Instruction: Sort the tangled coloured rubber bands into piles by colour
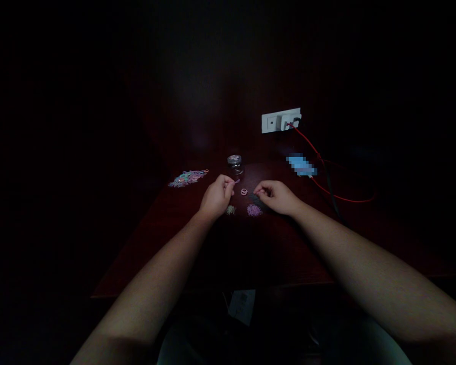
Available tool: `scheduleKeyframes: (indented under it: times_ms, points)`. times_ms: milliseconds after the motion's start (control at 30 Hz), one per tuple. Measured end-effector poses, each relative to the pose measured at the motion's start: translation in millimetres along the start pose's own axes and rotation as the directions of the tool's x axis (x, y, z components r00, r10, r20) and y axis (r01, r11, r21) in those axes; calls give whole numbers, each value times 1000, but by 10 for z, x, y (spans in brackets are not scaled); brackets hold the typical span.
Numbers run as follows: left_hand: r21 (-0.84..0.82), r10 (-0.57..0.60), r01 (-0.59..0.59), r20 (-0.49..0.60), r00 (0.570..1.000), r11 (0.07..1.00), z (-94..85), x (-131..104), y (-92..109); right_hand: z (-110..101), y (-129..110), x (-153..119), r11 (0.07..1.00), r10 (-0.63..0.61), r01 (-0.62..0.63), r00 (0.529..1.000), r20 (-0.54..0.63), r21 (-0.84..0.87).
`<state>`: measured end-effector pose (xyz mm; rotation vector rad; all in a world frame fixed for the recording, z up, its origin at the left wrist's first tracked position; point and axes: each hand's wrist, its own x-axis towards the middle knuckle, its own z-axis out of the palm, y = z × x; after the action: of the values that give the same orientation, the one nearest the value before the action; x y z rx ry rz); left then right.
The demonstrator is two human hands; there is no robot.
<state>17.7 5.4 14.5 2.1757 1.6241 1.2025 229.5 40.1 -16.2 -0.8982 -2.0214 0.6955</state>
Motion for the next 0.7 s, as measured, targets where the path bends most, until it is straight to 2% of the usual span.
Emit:
scheduleKeyframes:
  times_ms: [67, 133, 267, 400, 700]
  points:
    - [-70, 31, -30, 14, 999, 997, 101, -4, 151, -3, -12, 3, 1000, -1, 1, 1000, -26, 24]
    - [-129, 47, -46, 6, 999, 991, 192, -17, 204, -12, -35, 2, 999, -4, 6, 998, -61, 38]
    - [-187, 43, -36, 34, 998, 982, 314, -59, 88, -21, -93, -6, 996, -5, 13, 996, -94, 88]
    - [-178, 61, -48, 69, 996, 983, 336, -75, -14, -9, -137, -7, 992, -17, 31, 994, -106, 126]
    - [-190, 129, -100, 150, 980, 977, 323, -89, 62, 10, -159, -17, 992, -13, 23, 997, -75, 125]
